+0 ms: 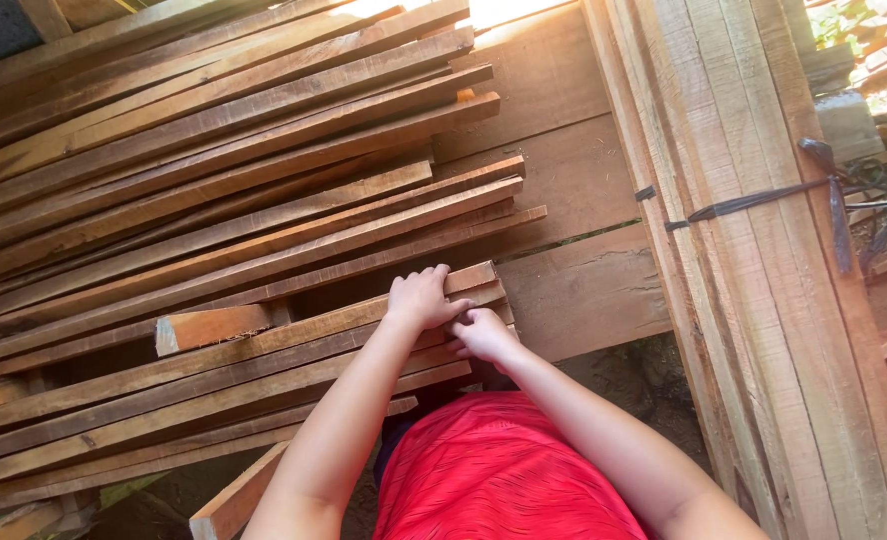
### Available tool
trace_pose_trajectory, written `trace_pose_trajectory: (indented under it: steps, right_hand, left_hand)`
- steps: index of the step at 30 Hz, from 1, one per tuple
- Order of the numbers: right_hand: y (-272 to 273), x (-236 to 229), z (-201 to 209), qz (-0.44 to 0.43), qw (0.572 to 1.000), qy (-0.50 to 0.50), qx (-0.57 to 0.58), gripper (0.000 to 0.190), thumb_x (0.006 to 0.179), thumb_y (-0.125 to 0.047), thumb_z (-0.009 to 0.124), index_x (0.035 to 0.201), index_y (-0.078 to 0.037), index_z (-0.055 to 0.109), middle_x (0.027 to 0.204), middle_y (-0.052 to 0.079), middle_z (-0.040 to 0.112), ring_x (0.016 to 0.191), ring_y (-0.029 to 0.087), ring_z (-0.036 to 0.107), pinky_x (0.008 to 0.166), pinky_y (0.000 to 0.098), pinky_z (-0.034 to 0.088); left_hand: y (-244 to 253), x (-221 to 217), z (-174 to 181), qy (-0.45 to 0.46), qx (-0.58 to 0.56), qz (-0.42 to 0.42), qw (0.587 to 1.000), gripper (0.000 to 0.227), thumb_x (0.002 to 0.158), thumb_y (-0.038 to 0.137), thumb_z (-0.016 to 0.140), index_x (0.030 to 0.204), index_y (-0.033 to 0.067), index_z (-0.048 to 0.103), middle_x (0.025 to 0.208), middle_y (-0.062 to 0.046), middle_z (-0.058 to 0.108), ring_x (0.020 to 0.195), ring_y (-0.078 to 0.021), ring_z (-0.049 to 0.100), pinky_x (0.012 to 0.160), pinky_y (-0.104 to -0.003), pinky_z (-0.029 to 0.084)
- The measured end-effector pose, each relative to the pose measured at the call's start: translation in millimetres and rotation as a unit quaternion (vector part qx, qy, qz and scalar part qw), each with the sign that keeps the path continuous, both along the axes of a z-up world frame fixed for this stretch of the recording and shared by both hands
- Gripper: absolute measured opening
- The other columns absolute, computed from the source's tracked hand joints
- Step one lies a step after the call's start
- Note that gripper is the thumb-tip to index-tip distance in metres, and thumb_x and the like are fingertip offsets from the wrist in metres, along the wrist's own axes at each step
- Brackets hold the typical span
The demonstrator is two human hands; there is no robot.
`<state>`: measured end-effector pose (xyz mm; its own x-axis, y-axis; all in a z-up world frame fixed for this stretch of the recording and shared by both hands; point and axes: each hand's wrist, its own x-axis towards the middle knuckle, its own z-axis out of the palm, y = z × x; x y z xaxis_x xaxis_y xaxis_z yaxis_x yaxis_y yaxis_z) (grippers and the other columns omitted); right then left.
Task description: Organizing several wooden stakes on a table and bundling them together using a plastic zip tie.
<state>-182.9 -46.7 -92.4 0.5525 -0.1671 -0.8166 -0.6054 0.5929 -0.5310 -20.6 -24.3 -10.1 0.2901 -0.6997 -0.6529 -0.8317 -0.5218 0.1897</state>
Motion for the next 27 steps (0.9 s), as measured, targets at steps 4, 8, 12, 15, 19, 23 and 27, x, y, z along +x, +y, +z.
trace_pose_trajectory:
  steps: [4,8,12,15,19,23,27]
  right_hand:
    - [4.8,8.9,27.2,0.032,0.999,0.021,-0.029,0.033,0.095,-0.021,0.067,0.116,0.005,0.067,0.106,0.013,0.075,0.088,0.024,0.075,0.069,0.0353,0.063]
    - [-0.7,20.9,63.5,0.040,0.995,0.063,-0.061,0.038,0.092,-0.018,0.070,0.122,0.001,0.059,0.111,0.013,0.071,0.086,0.026,0.074,0.064,0.0366,0.061]
    - [9.3,17.2,54.9,-0.007,0.998,0.064,0.008,0.037,0.093,-0.016,0.066,0.125,-0.002,0.054,0.115,0.009,0.070,0.082,0.022,0.076,0.059,0.0353,0.059]
    - [9.4,12.6,47.4,-0.031,0.999,0.043,-0.007,0.033,0.094,-0.015,0.067,0.121,0.000,0.060,0.106,0.009,0.074,0.073,0.019,0.075,0.055,0.0321,0.059]
    - [8.7,5.6,34.4,-0.052,0.998,0.037,-0.013,0.033,0.092,-0.013,0.071,0.120,0.002,0.061,0.096,0.010,0.076,0.067,0.017,0.072,0.053,0.0311,0.057]
    - [-11.8,-19.9,17.0,-0.101,0.993,0.049,-0.035,0.038,0.089,-0.012,0.076,0.119,0.000,0.057,0.088,0.011,0.072,0.065,0.017,0.069,0.054,0.0316,0.059]
    - [-46.5,-48.0,10.5,-0.129,0.986,0.073,-0.072,0.036,0.088,-0.013,0.078,0.115,-0.001,0.058,0.087,0.008,0.071,0.066,0.014,0.065,0.055,0.0301,0.059]
  left_hand:
    - [0.5,0.2,3.0,0.012,-0.002,0.004,1.000,0.086,0.077,0.075,0.068,0.138,0.0156,0.057,0.128,-0.012,0.068,0.115,-0.0327,0.067,0.095,-0.048,0.052]
    - [-3.7,4.4,3.1,0.043,-0.005,0.020,0.999,0.086,0.075,0.074,0.069,0.137,0.0159,0.057,0.129,-0.012,0.067,0.116,-0.0325,0.066,0.096,-0.048,0.053]
    - [-3.9,5.5,12.7,0.054,0.006,0.017,0.998,0.081,0.078,0.073,0.067,0.132,0.0129,0.059,0.127,-0.012,0.069,0.116,-0.0322,0.067,0.095,-0.048,0.054]
    - [-3.4,7.4,13.1,0.075,0.024,0.037,0.996,0.075,0.079,0.073,0.065,0.126,0.0150,0.064,0.126,-0.012,0.070,0.117,-0.0311,0.067,0.098,-0.048,0.053]
    - [-2.9,8.0,6.9,0.076,0.013,0.040,0.996,0.076,0.080,0.072,0.064,0.129,0.0149,0.062,0.124,-0.014,0.070,0.116,-0.0323,0.067,0.097,-0.048,0.052]
    - [-3.6,7.3,8.4,0.067,0.031,0.039,0.997,0.073,0.082,0.072,0.063,0.125,0.0136,0.064,0.124,-0.014,0.072,0.115,-0.0317,0.068,0.096,-0.047,0.054]
    - [-5.0,5.8,7.7,0.068,0.025,0.051,0.996,0.073,0.080,0.071,0.064,0.129,0.0164,0.062,0.126,-0.011,0.070,0.117,-0.0308,0.066,0.097,-0.047,0.052]
